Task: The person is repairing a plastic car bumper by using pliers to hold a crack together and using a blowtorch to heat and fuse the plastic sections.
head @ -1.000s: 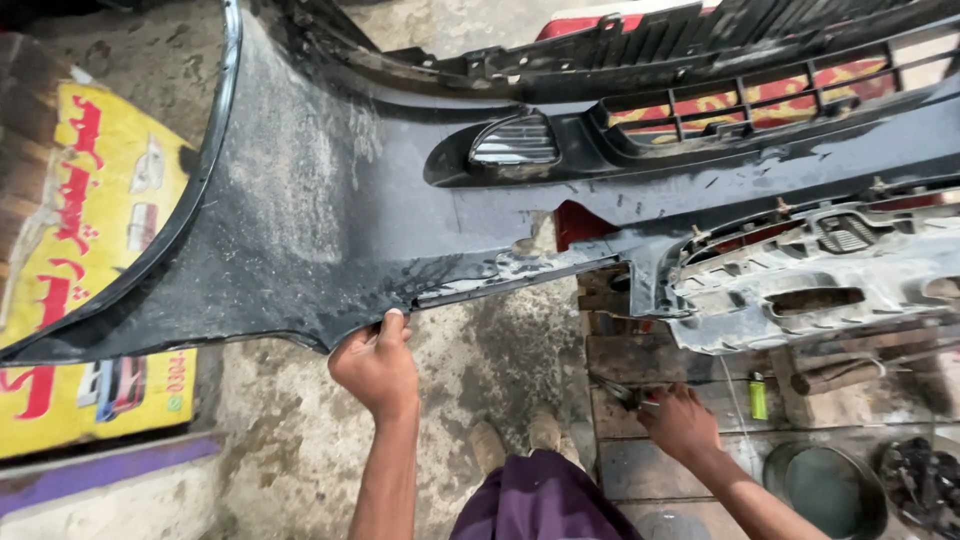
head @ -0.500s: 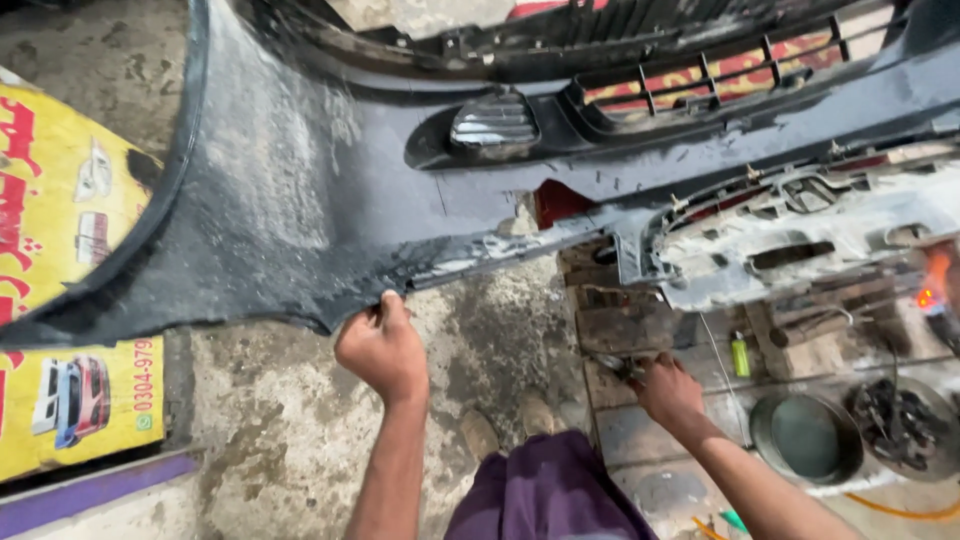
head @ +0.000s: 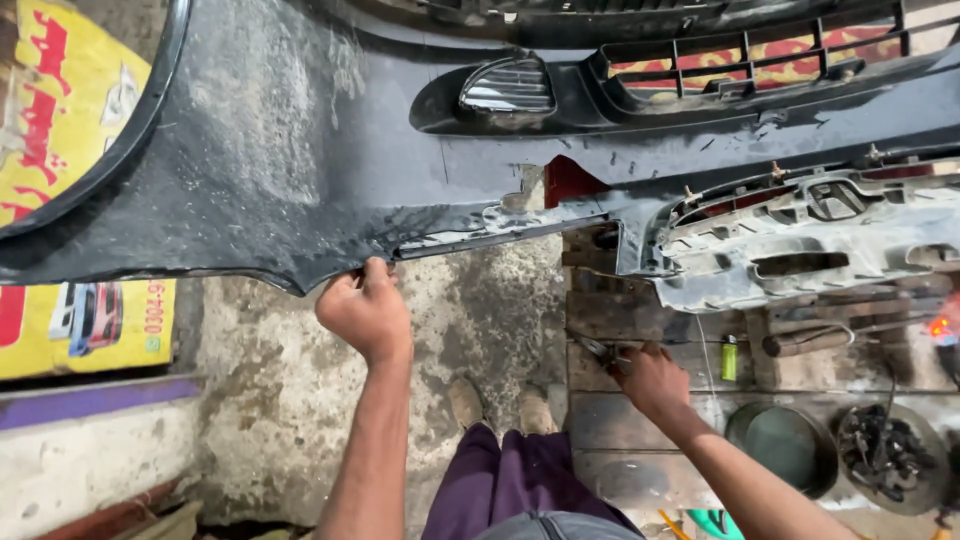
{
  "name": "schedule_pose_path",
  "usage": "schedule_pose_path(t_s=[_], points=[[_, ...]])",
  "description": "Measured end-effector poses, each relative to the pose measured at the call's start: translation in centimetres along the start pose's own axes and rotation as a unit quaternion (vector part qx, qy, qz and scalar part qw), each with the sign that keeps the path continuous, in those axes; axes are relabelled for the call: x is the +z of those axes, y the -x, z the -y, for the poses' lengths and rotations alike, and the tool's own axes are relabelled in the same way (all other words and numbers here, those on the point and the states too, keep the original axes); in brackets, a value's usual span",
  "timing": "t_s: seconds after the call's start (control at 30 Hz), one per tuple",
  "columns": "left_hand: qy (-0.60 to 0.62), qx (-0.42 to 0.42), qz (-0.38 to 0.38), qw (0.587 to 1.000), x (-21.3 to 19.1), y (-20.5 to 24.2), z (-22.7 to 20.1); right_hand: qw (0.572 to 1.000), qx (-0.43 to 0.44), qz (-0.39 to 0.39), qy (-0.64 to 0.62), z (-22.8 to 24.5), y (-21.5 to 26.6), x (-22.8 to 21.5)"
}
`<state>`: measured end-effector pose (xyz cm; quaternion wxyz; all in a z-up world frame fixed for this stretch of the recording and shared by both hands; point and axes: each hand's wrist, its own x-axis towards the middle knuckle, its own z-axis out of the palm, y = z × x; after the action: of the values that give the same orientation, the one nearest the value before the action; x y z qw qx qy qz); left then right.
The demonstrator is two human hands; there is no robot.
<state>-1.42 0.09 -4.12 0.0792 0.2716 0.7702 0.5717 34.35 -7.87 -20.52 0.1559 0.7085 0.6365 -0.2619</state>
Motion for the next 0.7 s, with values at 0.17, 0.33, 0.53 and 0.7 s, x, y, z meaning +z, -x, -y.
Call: schedule_pose_path(t_s=[0.17,0.33,0.53,0.7], points=[[0.003,-0.022,-0.006,1.0,-0.2,0.1,-0.5,1.0,-0.021,0.006,0.005,0.5,-1.1,0.0],[0.019,-0.042,-0.014,0.999,-0.2,0.8,-1.4,0.999,-0.036,-0.011,-0.014,0.4,-1.1,-0.5],[0.045,-0.051,-0.015,0.998,0.2,1.2,-2.0,1.0,-0.028,0.002,-0.007,0.0,-2.1,-0.4],[0.063,-0.093,-0.015,0.994,0.2,1.0,-2.3,0.999,-0.034,-0.017,0.006,-0.6,-2.3,0.6]])
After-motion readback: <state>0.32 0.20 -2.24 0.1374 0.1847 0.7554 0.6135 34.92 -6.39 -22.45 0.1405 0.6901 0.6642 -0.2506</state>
